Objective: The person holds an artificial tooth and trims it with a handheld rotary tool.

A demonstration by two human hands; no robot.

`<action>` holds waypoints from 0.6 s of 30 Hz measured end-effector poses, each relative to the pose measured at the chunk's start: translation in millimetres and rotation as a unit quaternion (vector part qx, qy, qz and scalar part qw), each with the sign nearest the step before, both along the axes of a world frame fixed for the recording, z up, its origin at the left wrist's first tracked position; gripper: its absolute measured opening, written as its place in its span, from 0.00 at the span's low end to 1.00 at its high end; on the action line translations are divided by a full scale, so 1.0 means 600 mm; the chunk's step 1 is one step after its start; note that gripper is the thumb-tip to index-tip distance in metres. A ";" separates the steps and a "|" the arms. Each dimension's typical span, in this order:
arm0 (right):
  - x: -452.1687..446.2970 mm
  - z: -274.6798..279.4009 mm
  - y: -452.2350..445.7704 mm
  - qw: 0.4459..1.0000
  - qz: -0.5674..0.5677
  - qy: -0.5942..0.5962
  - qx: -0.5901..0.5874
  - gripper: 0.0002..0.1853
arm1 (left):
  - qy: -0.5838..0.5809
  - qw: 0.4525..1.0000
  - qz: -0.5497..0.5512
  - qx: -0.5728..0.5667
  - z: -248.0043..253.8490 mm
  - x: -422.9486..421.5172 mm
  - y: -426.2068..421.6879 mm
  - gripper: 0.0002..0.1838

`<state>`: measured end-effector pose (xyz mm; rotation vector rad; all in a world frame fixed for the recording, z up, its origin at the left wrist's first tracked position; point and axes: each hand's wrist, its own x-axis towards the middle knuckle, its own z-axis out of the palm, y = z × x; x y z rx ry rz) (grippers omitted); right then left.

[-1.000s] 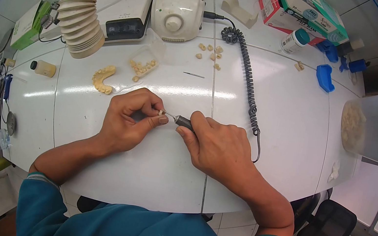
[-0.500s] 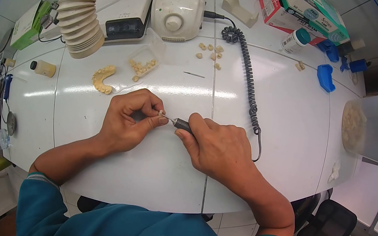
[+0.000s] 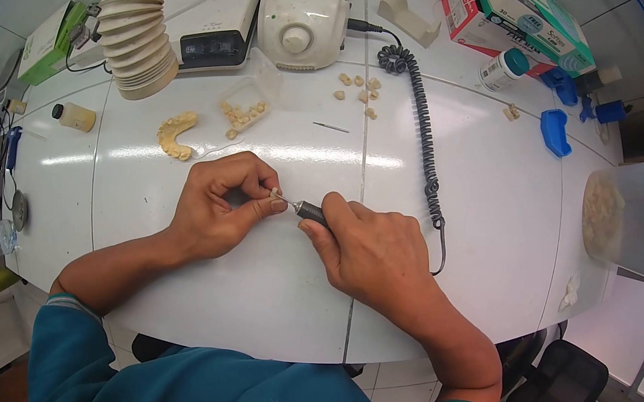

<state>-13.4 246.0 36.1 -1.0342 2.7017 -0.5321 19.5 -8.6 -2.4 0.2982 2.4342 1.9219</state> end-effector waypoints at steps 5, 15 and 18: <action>-0.001 -0.001 0.000 1.000 -0.010 0.000 -0.005 0.21 | -0.002 1.000 0.002 -0.001 0.000 0.001 0.001 0.16; 0.000 -0.002 -0.001 1.000 -0.010 0.004 -0.011 0.21 | -0.013 1.000 -0.005 -0.008 0.005 0.003 0.001 0.16; -0.001 -0.001 0.000 1.000 -0.007 0.002 -0.007 0.21 | -0.013 1.000 -0.005 -0.003 0.002 0.002 0.000 0.17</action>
